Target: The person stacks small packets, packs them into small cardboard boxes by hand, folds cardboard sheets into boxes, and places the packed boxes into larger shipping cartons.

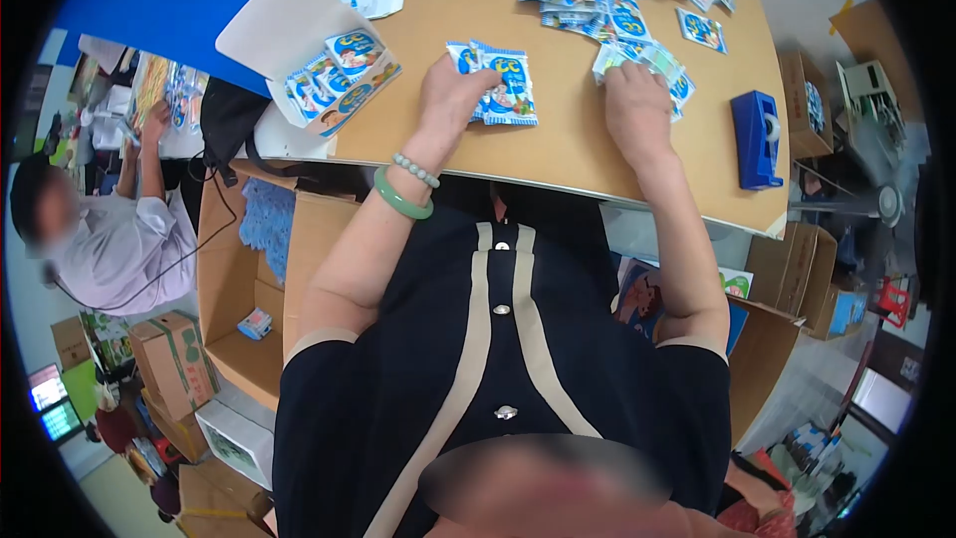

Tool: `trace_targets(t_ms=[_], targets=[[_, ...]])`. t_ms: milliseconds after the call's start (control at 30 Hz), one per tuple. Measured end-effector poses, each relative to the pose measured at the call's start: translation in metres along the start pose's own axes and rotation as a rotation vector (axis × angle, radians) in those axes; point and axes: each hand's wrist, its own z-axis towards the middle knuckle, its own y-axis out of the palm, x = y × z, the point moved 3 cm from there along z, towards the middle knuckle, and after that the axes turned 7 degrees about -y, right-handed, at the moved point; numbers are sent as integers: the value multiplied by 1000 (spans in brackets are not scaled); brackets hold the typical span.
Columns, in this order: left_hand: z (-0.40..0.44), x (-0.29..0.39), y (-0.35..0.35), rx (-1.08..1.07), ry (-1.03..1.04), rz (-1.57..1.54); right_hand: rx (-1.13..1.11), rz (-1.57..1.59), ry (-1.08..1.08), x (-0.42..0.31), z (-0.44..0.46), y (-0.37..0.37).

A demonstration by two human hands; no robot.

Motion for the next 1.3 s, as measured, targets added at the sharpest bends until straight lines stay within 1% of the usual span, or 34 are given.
trace_targets(t_ms=[67, 100, 200, 233, 300, 333, 400, 433, 533, 567, 633, 667, 700, 767, 800, 900, 967, 1067, 1167, 1200, 1233, 1300], targets=[[-3, 6, 0, 11, -7, -19, 158, 312, -15, 3, 6, -21], [-5, 8, 1, 5, -21, -27, 152, 317, -16, 4, 12, -29], [-5, 2, 2, -22, -26, -2, -254, 1096, 190, 6, 27, -50], [-2, 1, 2, -26, -3, 21, -246, 1090, 199, 6, 33, -45], [2, -1, 6, -33, 22, 46, -513, 1327, 170, -3, 51, -14], [2, -3, 6, -29, 29, 18, -511, 1328, 171, -10, 58, 3], [3, -5, 4, -7, 41, -42, -405, 1233, 405, -19, 65, 40], [2, -6, 2, 4, 38, -43, -413, 1238, 397, -25, 62, 47], [0, -2, 3, 27, 4, 127, 406, 331, 39, -43, 45, 20], [0, 1, 2, 29, 4, 122, 404, 330, 35, -53, 35, 9], [-2, 4, 2, 33, 15, 178, 22, 432, 434, -66, 12, -1], [-3, 3, 2, 30, 17, 210, 18, 430, 439, -72, 7, -1], [-2, 1, 3, 23, 15, 211, 60, 433, 393, -80, 3, 0], [0, -4, 5, -33, 27, 138, 145, 436, 300, -91, -2, 1], [1, -4, 7, -59, 37, 101, 147, 432, 304, -94, 0, 1], [0, -7, 10, -19, 39, 101, -21, 682, 370, -104, 10, 9], [-2, -9, 5, 14, 36, 105, 1, 680, 344, -107, 12, 9], [-2, -12, 3, 19, 16, -39, 44, 665, 312, -107, 12, 4], [-9, 3, 7, -31, -22, -37, -186, 631, 315, -102, 17, -2], [-11, 7, 9, -54, -37, -40, -184, 631, 317, -98, 21, -6], [-10, 6, 9, -55, -37, -38, -245, 633, 324, -94, 25, -8], [-4, 5, 9, -27, 7, 124, -365, 638, 337, -86, 33, -7]])
